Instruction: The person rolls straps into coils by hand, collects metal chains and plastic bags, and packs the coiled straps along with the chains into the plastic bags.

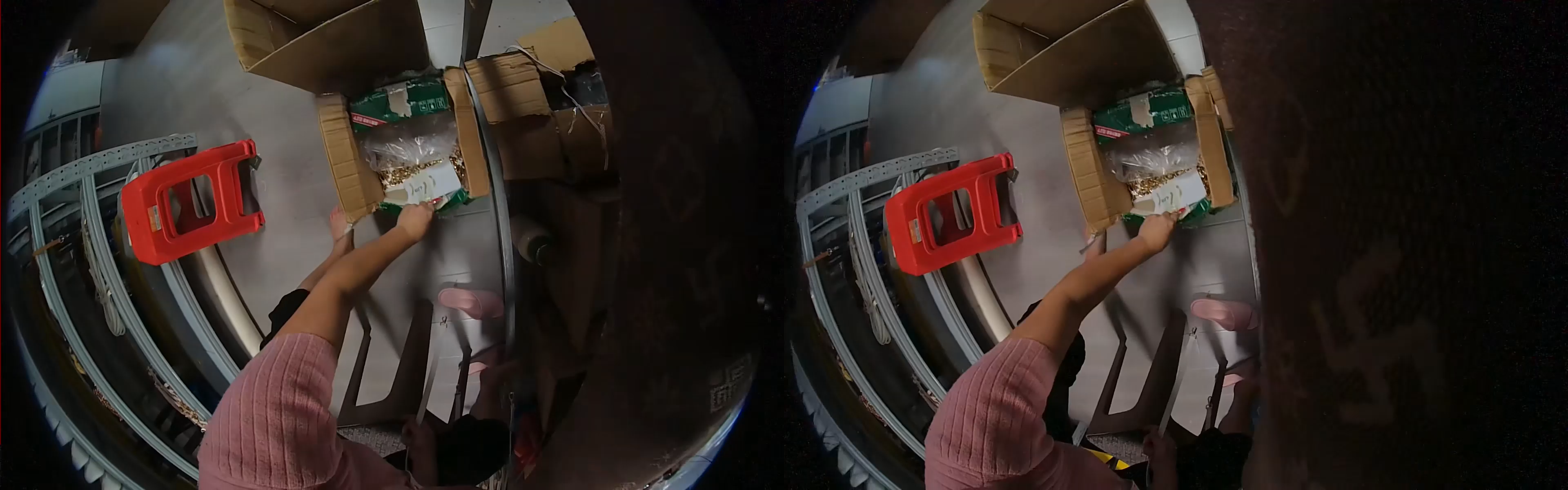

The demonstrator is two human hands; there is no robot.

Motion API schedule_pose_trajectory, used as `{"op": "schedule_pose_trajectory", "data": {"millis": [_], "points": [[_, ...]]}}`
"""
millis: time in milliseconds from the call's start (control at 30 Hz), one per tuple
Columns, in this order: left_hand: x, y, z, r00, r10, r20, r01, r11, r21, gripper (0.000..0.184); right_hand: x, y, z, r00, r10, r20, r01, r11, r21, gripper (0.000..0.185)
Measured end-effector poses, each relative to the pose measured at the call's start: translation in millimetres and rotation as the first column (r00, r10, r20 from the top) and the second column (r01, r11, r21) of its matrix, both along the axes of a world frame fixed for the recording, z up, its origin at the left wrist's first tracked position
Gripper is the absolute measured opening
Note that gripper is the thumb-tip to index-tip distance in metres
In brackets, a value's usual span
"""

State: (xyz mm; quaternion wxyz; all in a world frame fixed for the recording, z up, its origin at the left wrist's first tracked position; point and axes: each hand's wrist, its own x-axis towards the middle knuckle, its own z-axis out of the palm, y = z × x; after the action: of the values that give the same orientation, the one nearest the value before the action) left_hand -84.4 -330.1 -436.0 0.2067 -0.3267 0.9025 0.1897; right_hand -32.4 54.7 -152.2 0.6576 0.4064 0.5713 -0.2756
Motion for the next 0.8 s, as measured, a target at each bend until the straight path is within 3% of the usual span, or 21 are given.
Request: {"op": "schedule_pose_trajectory", "data": {"millis": [67,133,200,267,300,367,400,433,467,533,600,667,700,767,800], "points": [[12.9,31.3,-0.4,1.0,-0.026,0.0,0.026,0.997,0.072,0.017,0.9,-0.5,4.1,1.0,0.028,0.006,-0.027,0.999,-0.027,0.024],[17.0,58.7,6.2,0.998,-0.001,0.066,-0.02,0.951,0.309,0.034,-2.7,2.1,0.0,0.999,0.052,0.0,-0.052,0.997,-0.056,0.024],[19.2,85.5,10.3,0.998,-0.034,0.052,0.015,0.944,0.33,0.035,-5.5,1.9,-5.3,1.0,-0.009,0.022,0.01,0.998,-0.06,0.023],[14.2,92.9,29.9,0.989,-0.099,0.113,0.026,0.852,0.522,0.041,-16.2,-6.6,-5.2,0.999,0.011,0.037,-0.01,0.999,-0.045,0.022],[9.2,80.1,44.2,0.989,-0.089,0.12,0.012,0.848,0.53,0.041,-25.3,-16.1,-2.2,0.998,0.033,0.047,-0.032,0.999,-0.03,0.022],[-12.3,-11.0,91.6,0.958,-0.219,-0.186,0.287,0.703,0.651,0.051,-65.3,-103.0,34.0,0.988,0.135,0.07,-0.14,0.987,0.075,0.022],[-8.5,-41.8,103.7,0.868,-0.043,-0.494,0.221,0.925,0.309,0.045,-70.5,-112.5,40.1,0.978,0.2,0.067,-0.206,0.972,0.111,0.022],[-14.4,-88.5,130.4,0.854,0.095,-0.511,0.026,0.974,0.224,0.055,-68.3,-109.7,43.0,0.979,0.199,0.054,-0.204,0.973,0.106,0.022],[-19.3,-146.3,155.0,0.81,0.126,-0.573,-0.135,0.991,0.027,0.063,-66.5,-108.1,45.4,0.971,0.239,0.03,-0.24,0.966,0.095,0.021],[-18.0,-255.3,186.9,0.698,0.118,-0.706,-0.433,0.855,-0.286,0.075,-55.7,-98.6,40.0,0.961,0.275,0.007,-0.275,0.959,0.067,0.02],[-16.0,-346.3,208.0,0.806,0.033,-0.59,-0.459,0.665,-0.59,0.073,-49.2,-89.4,34.7,0.965,0.261,-0.013,-0.26,0.965,0.047,0.021],[4.6,-419.9,175.6,0.845,0.25,-0.473,-0.429,0.844,-0.322,0.055,-49.4,-91.2,33.6,0.976,0.216,-0.019,-0.216,0.976,-0.011,0.021],[1.6,-419.0,174.0,0.845,0.248,-0.474,-0.427,0.846,-0.319,0.055,-48.7,-91.3,34.3,0.984,0.179,-0.02,-0.18,0.982,-0.063,0.022],[-6.5,-410.0,164.7,0.921,0.379,-0.087,-0.386,0.87,-0.305,0.037,-47.8,-90.7,31.0,0.975,0.219,-0.032,-0.22,0.974,-0.044,0.023],[-5.2,-401.5,158.3,0.92,0.383,-0.083,-0.39,0.87,-0.301,0.037,-48.0,-91.5,31.0,0.966,0.256,-0.039,-0.257,0.966,-0.025,0.023]]}}
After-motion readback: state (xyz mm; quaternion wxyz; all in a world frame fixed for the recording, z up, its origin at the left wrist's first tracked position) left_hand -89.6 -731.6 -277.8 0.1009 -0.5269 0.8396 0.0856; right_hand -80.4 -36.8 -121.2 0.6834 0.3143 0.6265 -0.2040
